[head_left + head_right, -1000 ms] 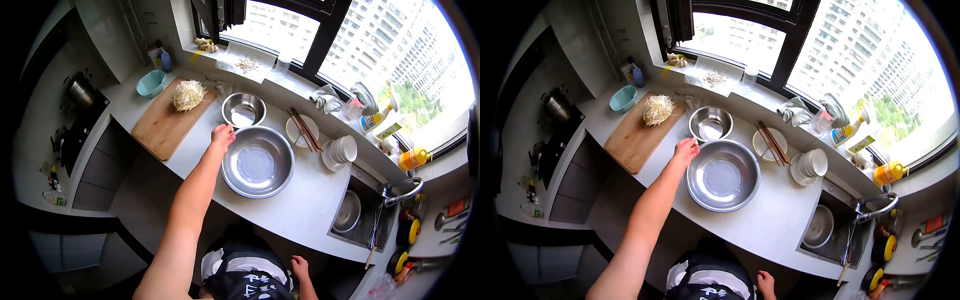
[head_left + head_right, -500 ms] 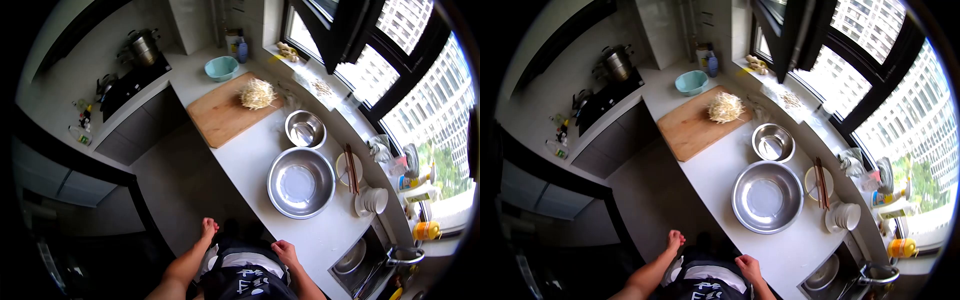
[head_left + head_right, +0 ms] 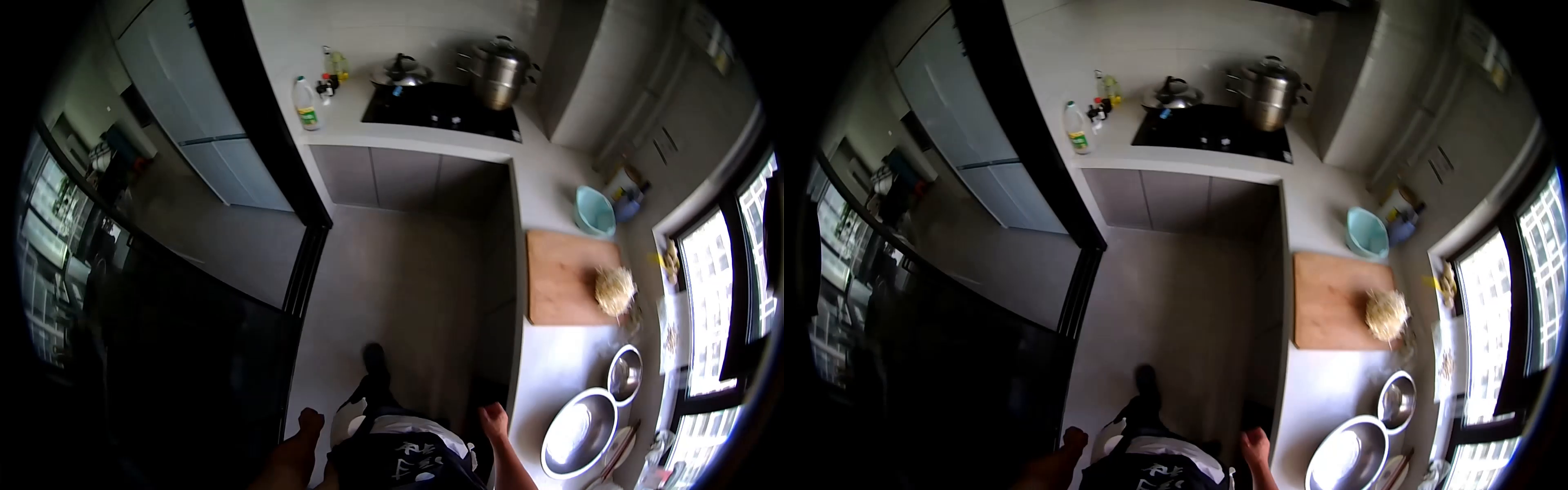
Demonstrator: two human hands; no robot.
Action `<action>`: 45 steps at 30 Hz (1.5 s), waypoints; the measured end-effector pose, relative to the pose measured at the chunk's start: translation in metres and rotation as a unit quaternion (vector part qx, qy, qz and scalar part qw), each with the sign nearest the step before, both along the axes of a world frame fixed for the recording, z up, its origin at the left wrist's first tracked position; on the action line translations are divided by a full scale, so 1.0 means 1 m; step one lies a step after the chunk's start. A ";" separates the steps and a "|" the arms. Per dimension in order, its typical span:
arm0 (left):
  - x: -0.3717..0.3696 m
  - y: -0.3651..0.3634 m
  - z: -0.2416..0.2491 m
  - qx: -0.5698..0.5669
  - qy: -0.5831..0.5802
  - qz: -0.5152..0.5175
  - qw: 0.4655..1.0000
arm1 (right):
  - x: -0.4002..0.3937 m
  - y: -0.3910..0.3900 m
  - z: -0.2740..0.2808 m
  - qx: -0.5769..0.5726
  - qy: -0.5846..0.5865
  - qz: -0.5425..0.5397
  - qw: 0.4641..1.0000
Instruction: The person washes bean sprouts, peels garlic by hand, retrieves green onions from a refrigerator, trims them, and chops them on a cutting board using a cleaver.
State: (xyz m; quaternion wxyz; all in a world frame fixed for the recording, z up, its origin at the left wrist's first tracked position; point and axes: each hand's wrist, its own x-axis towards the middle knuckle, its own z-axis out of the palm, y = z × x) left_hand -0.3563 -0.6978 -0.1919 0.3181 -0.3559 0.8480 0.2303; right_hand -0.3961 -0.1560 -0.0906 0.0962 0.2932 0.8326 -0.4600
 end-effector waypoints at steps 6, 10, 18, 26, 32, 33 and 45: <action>-0.118 -0.066 -0.015 0.092 0.032 0.139 0.986 | 0.030 -0.029 -0.064 0.159 -0.254 0.322 0.898; -0.243 -0.122 -0.015 0.119 0.160 0.097 0.975 | -0.062 -0.058 -0.078 0.102 -0.323 0.350 0.873; -0.421 -0.155 -0.002 0.025 0.440 0.094 0.893 | -0.367 -0.102 -0.200 0.236 -0.240 0.408 0.849; -0.519 -0.308 0.011 -0.099 0.343 0.177 0.917 | -0.703 -0.380 -0.053 0.143 -0.048 0.484 0.862; -0.621 -0.466 0.117 0.252 0.410 0.574 0.662 | -0.819 -0.604 -0.008 0.008 0.066 0.582 0.810; -0.639 -0.496 0.120 0.224 0.432 0.564 0.667 | -0.826 -0.636 -0.004 -0.010 0.066 0.594 0.802; -0.936 -0.814 0.189 0.447 0.444 0.478 0.612 | -0.845 -0.905 0.047 -0.069 0.087 0.474 0.874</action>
